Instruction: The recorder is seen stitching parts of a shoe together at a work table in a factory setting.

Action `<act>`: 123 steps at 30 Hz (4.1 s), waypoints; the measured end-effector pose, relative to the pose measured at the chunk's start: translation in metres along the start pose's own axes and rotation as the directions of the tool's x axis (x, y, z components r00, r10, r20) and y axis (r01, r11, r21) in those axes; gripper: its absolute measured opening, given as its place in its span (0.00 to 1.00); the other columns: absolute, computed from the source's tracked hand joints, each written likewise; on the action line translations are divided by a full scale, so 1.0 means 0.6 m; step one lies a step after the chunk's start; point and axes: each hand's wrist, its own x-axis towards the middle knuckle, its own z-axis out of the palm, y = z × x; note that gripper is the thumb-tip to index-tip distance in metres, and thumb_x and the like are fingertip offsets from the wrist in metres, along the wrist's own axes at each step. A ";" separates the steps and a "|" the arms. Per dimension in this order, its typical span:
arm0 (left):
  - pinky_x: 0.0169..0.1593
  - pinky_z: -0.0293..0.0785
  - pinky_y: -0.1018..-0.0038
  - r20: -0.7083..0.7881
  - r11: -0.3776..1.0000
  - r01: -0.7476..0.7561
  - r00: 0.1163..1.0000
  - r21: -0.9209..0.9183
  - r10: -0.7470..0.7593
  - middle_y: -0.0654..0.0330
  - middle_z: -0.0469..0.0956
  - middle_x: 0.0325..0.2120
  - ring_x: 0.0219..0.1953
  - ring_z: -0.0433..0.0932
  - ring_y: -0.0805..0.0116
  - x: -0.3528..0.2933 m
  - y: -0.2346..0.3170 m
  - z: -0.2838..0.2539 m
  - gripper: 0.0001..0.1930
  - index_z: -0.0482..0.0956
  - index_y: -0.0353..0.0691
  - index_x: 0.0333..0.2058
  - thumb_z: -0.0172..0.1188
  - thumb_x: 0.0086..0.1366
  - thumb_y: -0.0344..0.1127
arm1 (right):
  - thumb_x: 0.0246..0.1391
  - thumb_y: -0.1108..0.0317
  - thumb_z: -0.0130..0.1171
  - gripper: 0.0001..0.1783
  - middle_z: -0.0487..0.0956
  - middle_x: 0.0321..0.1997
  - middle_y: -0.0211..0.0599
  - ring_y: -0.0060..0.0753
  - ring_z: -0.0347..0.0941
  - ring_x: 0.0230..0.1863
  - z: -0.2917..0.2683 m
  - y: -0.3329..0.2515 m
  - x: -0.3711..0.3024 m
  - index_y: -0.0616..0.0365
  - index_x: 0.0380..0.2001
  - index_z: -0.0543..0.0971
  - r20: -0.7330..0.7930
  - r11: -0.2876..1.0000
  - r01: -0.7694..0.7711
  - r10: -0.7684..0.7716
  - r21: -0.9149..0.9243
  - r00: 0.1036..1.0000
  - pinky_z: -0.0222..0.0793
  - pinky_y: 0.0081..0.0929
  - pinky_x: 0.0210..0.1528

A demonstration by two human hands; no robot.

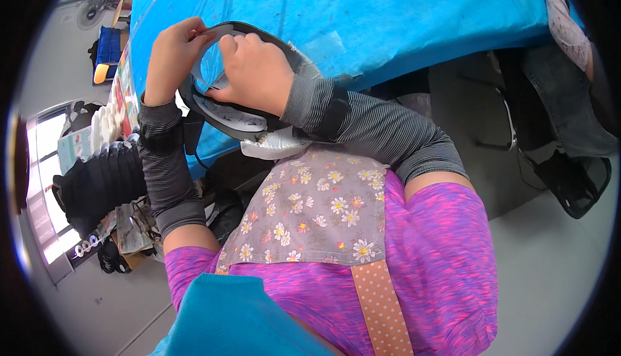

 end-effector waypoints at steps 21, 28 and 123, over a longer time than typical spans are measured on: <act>0.69 0.51 0.61 -0.155 0.303 -0.086 0.964 -0.949 -0.215 0.45 0.66 0.62 0.65 0.63 0.55 -0.076 -0.032 0.097 0.36 0.68 0.25 0.58 0.31 0.75 0.56 | 0.47 0.77 0.56 0.21 0.79 0.30 0.48 0.51 0.77 0.34 0.055 -0.005 -0.006 0.62 0.48 0.74 0.032 0.865 0.187 -0.227 0.465 0.973 0.73 0.42 0.38; 0.68 0.54 0.63 -0.253 0.377 -0.143 0.932 -0.915 -0.260 0.47 0.70 0.59 0.62 0.66 0.58 -0.084 -0.033 0.108 0.30 0.70 0.26 0.57 0.31 0.77 0.47 | 0.48 0.75 0.57 0.20 0.78 0.28 0.48 0.54 0.75 0.33 0.063 -0.013 0.006 0.63 0.47 0.74 0.062 0.864 0.187 -0.243 0.467 0.968 0.72 0.43 0.35; 0.32 0.69 0.64 -0.704 0.965 -0.035 0.691 -0.260 -0.164 0.56 0.76 0.25 0.29 0.74 0.55 -0.156 0.008 0.078 0.07 0.82 0.40 0.34 0.66 0.55 0.28 | 0.45 0.73 0.65 0.05 0.72 0.26 0.37 0.43 0.72 0.31 -0.060 0.026 0.090 0.57 0.27 0.78 -0.134 0.907 0.422 -0.420 -0.014 0.898 0.69 0.37 0.29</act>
